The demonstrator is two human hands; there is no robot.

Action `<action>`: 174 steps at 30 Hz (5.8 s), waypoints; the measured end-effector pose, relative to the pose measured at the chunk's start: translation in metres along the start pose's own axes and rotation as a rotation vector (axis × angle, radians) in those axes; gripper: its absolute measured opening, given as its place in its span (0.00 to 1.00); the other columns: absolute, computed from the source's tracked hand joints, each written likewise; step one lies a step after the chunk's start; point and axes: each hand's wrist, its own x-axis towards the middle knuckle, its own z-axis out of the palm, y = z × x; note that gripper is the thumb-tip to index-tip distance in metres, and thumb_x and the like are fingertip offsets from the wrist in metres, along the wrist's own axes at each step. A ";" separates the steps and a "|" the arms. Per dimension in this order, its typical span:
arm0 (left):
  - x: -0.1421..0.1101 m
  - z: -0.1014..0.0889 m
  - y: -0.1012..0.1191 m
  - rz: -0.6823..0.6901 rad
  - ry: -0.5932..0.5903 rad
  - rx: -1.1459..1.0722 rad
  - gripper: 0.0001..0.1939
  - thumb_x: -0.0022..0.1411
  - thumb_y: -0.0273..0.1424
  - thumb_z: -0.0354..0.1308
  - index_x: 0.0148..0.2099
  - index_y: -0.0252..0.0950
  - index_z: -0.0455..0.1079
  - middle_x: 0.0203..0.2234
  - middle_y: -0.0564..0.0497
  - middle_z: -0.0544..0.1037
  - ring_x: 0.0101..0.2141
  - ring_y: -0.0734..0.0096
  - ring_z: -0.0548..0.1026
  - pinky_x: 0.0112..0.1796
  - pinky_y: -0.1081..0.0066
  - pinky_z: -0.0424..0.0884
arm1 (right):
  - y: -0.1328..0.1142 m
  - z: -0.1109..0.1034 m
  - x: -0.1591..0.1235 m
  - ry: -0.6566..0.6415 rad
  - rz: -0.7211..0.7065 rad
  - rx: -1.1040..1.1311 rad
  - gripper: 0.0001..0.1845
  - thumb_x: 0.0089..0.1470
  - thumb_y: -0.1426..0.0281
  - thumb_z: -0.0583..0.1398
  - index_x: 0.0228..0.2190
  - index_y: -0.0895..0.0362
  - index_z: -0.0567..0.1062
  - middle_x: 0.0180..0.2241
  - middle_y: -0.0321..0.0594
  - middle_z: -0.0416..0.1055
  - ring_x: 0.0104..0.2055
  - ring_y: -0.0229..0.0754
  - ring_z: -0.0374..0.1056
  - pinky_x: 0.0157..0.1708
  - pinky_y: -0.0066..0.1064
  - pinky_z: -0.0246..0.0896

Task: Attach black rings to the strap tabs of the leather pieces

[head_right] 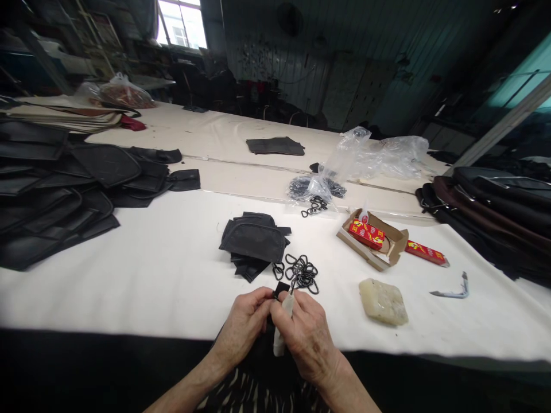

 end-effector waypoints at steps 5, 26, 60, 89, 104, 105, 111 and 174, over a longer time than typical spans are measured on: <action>0.001 -0.003 -0.002 -0.029 -0.053 -0.082 0.16 0.55 0.26 0.48 0.46 0.36 0.67 0.18 0.59 0.64 0.18 0.76 0.63 0.22 0.76 0.59 | -0.009 0.008 -0.014 0.023 0.105 0.067 0.09 0.59 0.78 0.49 0.32 0.57 0.68 0.30 0.43 0.72 0.29 0.41 0.65 0.27 0.30 0.62; -0.002 0.002 0.000 -0.027 -0.020 -0.066 0.09 0.58 0.30 0.50 0.37 0.35 0.70 0.19 0.56 0.69 0.18 0.77 0.63 0.20 0.76 0.61 | -0.024 0.020 -0.010 0.102 0.995 0.688 0.06 0.54 0.68 0.56 0.34 0.53 0.62 0.24 0.28 0.61 0.23 0.35 0.58 0.23 0.24 0.55; -0.029 0.002 0.007 -0.512 0.002 -0.747 0.12 0.51 0.35 0.62 0.27 0.29 0.73 0.20 0.50 0.73 0.23 0.75 0.68 0.26 0.76 0.65 | -0.050 0.000 -0.029 0.143 0.271 0.471 0.10 0.56 0.81 0.50 0.35 0.57 0.68 0.32 0.44 0.72 0.35 0.42 0.69 0.34 0.32 0.69; -0.053 0.016 -0.002 -0.243 0.049 -0.523 0.13 0.56 0.39 0.59 0.31 0.33 0.72 0.24 0.51 0.73 0.30 0.68 0.70 0.35 0.72 0.65 | -0.068 -0.001 -0.024 0.003 1.167 0.601 0.07 0.55 0.63 0.55 0.31 0.53 0.64 0.27 0.35 0.71 0.25 0.37 0.67 0.24 0.24 0.62; -0.056 0.020 -0.003 -0.270 0.105 -0.377 0.16 0.58 0.41 0.56 0.26 0.34 0.66 0.22 0.53 0.68 0.27 0.72 0.64 0.29 0.73 0.61 | -0.067 0.001 -0.025 -0.030 1.206 0.604 0.07 0.55 0.63 0.55 0.31 0.53 0.63 0.27 0.33 0.69 0.26 0.36 0.66 0.25 0.25 0.62; -0.056 0.020 -0.003 -0.262 0.109 -0.361 0.16 0.58 0.41 0.55 0.26 0.33 0.66 0.21 0.54 0.67 0.26 0.73 0.63 0.29 0.73 0.60 | -0.067 0.001 -0.025 -0.032 1.206 0.608 0.07 0.55 0.63 0.55 0.32 0.53 0.63 0.27 0.33 0.69 0.26 0.36 0.66 0.24 0.25 0.62; -0.053 0.021 -0.002 -0.271 0.123 -0.357 0.18 0.57 0.43 0.56 0.24 0.34 0.65 0.21 0.53 0.68 0.26 0.73 0.63 0.28 0.74 0.60 | -0.066 -0.001 -0.023 -0.042 1.204 0.626 0.07 0.55 0.64 0.55 0.32 0.53 0.62 0.26 0.33 0.69 0.26 0.37 0.66 0.25 0.25 0.62; -0.047 0.014 -0.001 -0.546 0.017 -0.730 0.09 0.52 0.32 0.63 0.26 0.31 0.73 0.22 0.50 0.75 0.25 0.74 0.71 0.30 0.75 0.66 | -0.066 -0.002 -0.028 -0.091 1.270 0.756 0.08 0.57 0.63 0.54 0.30 0.53 0.60 0.26 0.30 0.65 0.25 0.35 0.61 0.24 0.24 0.57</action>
